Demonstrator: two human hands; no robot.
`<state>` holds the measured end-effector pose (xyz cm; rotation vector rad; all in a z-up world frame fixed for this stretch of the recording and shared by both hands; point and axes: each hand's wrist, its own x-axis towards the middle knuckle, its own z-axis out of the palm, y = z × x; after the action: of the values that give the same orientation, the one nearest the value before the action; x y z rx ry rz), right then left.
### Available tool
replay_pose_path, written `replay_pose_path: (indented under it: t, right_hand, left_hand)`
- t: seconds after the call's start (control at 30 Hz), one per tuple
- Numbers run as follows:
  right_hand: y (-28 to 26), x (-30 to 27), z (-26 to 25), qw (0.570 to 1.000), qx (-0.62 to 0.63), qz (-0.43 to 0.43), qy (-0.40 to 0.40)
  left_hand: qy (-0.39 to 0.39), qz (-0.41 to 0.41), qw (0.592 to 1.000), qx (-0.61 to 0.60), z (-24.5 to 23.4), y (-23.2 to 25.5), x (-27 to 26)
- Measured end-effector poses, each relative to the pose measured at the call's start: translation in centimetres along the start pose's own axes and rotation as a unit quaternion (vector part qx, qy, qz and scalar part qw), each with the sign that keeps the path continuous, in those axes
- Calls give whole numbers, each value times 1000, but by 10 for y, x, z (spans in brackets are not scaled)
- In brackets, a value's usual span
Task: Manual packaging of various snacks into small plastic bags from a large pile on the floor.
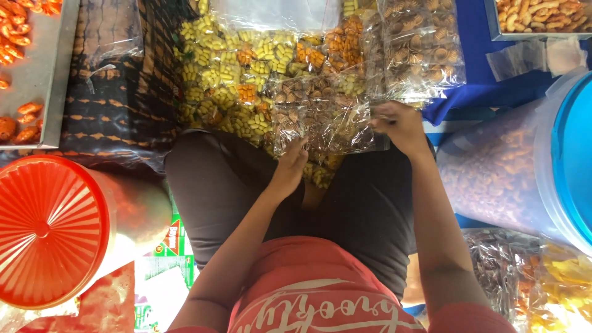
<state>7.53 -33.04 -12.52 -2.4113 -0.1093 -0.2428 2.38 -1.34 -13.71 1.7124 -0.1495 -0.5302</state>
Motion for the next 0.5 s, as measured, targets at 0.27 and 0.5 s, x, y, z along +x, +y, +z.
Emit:
replay_pose_path:
  t: [0.27, 0.5]
  right_hand:
    - [80, 38, 59, 907, 323, 180, -200]
    - [44, 57, 77, 850, 365, 197, -324]
  left_hand:
    - [-29, -5, 971, 238, 25, 6, 18]
    - [-58, 213, 933, 284, 69, 32, 35]
